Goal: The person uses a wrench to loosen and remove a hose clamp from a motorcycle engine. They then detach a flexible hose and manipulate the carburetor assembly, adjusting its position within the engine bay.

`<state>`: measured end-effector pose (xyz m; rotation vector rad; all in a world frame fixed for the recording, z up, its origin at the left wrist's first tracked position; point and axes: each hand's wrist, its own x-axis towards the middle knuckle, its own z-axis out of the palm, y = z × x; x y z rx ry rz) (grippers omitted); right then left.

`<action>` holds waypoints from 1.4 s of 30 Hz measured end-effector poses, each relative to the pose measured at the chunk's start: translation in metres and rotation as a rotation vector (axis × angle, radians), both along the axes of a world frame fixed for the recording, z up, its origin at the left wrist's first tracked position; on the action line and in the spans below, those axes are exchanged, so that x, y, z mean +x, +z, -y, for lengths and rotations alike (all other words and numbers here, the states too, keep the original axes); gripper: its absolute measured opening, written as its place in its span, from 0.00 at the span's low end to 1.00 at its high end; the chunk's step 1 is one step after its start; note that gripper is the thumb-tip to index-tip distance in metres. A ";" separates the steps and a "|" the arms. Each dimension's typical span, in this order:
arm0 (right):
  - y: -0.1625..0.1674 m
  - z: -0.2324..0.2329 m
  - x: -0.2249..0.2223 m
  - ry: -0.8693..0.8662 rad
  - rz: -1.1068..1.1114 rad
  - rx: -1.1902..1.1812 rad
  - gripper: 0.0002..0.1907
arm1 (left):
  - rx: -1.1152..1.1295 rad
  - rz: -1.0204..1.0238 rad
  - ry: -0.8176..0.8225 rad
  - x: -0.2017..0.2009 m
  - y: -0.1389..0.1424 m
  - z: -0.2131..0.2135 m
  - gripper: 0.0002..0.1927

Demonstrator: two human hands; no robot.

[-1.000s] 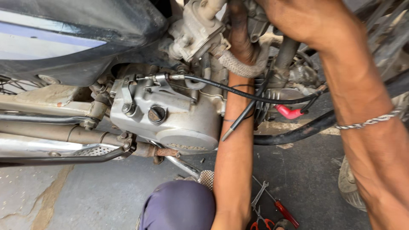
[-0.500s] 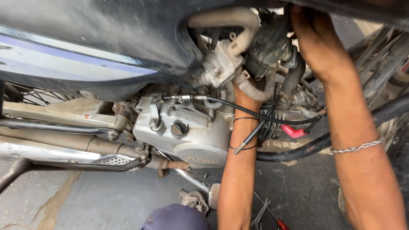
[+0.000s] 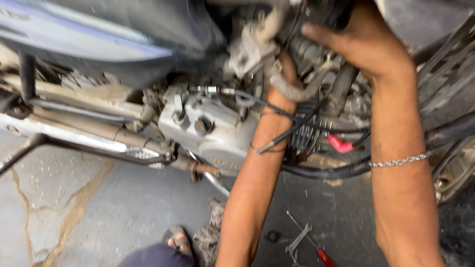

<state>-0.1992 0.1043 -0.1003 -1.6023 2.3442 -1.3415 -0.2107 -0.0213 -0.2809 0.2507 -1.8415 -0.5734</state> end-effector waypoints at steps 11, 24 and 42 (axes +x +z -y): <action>-0.020 0.005 -0.055 0.109 0.388 -0.168 0.54 | 1.284 -0.439 -0.783 0.012 0.028 -0.011 0.45; -0.006 0.020 -0.014 -0.125 -0.164 -0.234 0.25 | 1.098 -0.294 -0.998 -0.028 -0.002 -0.012 0.29; -0.014 0.029 -0.055 -0.131 0.095 -0.240 0.16 | 1.805 -0.643 -1.214 0.020 0.021 -0.039 0.24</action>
